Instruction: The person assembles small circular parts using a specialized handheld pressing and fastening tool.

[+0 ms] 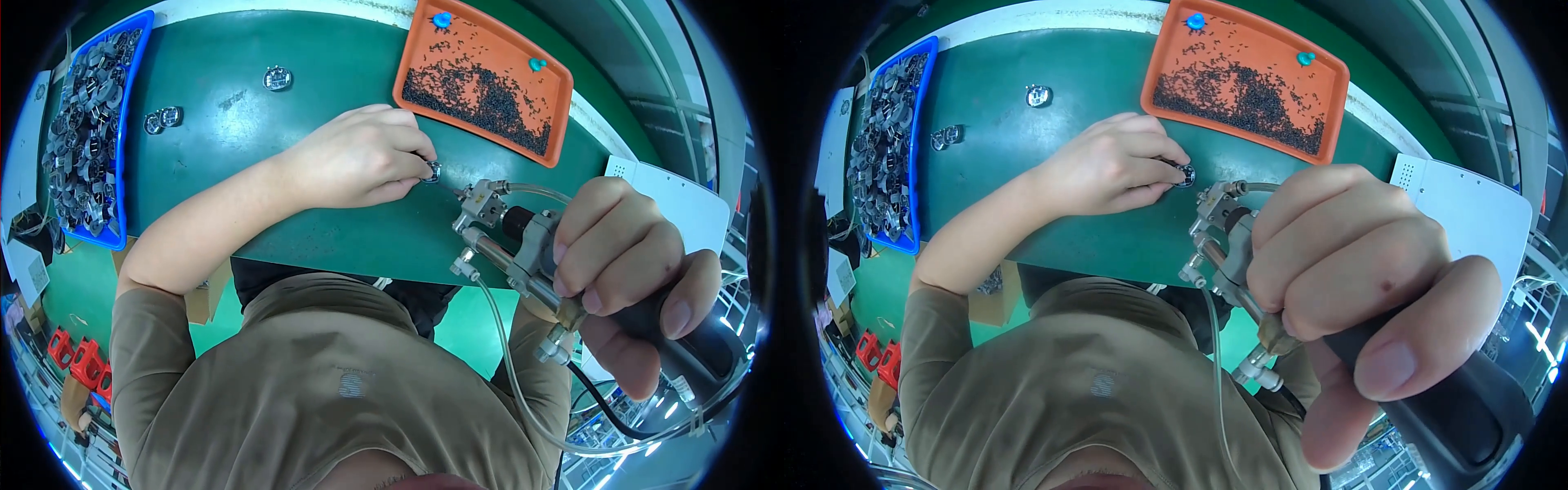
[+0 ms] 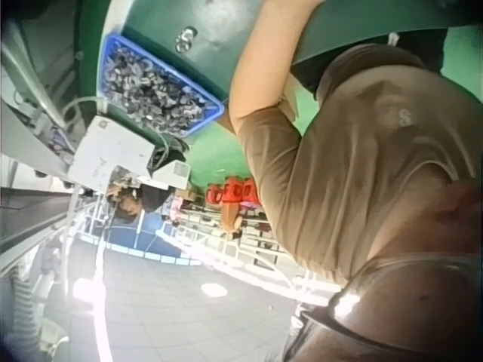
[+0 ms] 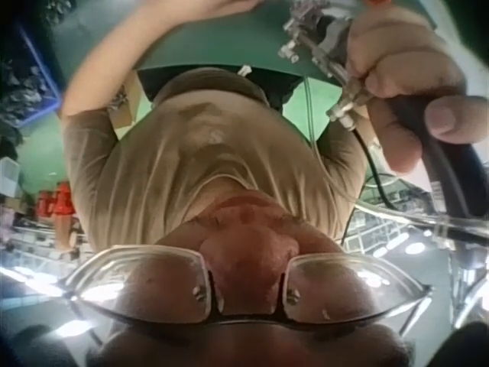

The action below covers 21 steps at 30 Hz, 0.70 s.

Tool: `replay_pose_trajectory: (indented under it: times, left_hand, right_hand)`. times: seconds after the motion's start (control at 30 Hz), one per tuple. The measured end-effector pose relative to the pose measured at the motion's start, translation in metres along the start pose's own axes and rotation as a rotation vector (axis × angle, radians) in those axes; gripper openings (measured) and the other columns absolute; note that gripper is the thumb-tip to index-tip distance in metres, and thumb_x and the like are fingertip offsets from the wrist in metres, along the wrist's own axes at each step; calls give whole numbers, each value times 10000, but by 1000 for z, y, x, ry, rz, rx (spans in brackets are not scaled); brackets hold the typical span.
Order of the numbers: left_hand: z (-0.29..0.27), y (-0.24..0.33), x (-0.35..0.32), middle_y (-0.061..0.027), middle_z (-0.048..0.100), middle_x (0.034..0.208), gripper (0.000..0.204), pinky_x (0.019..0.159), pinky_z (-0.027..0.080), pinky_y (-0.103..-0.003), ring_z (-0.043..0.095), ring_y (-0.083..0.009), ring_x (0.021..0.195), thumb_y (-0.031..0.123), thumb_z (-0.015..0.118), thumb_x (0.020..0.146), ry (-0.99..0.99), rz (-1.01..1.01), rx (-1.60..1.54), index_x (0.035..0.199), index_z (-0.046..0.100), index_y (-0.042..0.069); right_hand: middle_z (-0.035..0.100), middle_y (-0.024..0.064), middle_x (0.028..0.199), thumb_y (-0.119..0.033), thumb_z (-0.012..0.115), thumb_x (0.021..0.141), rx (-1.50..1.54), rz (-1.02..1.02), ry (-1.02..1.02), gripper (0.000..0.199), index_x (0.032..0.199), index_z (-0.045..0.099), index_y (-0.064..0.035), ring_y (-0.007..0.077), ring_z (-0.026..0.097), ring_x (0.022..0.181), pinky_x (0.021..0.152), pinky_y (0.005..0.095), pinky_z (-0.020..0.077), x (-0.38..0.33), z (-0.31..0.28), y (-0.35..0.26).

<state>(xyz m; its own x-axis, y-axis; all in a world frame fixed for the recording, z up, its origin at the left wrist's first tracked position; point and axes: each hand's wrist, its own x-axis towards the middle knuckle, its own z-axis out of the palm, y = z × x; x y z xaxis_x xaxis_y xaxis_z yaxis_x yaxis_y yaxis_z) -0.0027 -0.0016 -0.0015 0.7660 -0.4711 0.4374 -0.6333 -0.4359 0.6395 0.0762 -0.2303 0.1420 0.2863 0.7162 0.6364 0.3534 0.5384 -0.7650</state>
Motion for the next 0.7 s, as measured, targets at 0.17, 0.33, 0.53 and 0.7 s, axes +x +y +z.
replay_pose_trajectory:
  times: [0.17,0.33,0.53,0.7]
  left_hand:
    - [1,0,0,-34,720,1088,174,888,534,-396,657,-239,997,100,791,785,7,5,0,954,783,60]
    - [3,1,-2,-31,720,1092,165,874,532,-389,656,-236,989,107,791,789,8,9,7,948,782,64]
    - [3,-1,0,-29,719,1094,143,864,531,-384,656,-233,982,103,783,798,12,26,7,937,777,67]
    - [3,-2,4,-31,722,1084,137,858,532,-387,658,-238,977,107,783,801,28,32,-4,930,772,64]
  right_hand:
    - [593,-13,795,-533,730,951,4,-24,1,521,1259,518,-170,127,608,582,606,296,452,-1,5,8]
    - [589,-12,784,-530,727,954,0,-20,9,513,1255,516,-172,129,608,581,592,300,448,-2,8,9]
    - [589,-10,784,-526,727,956,2,1,-2,500,1248,518,-179,129,610,577,589,301,449,-1,9,10]
    - [572,-25,735,-481,750,953,-6,-20,-22,454,1191,509,-178,130,593,537,551,289,441,5,11,14]
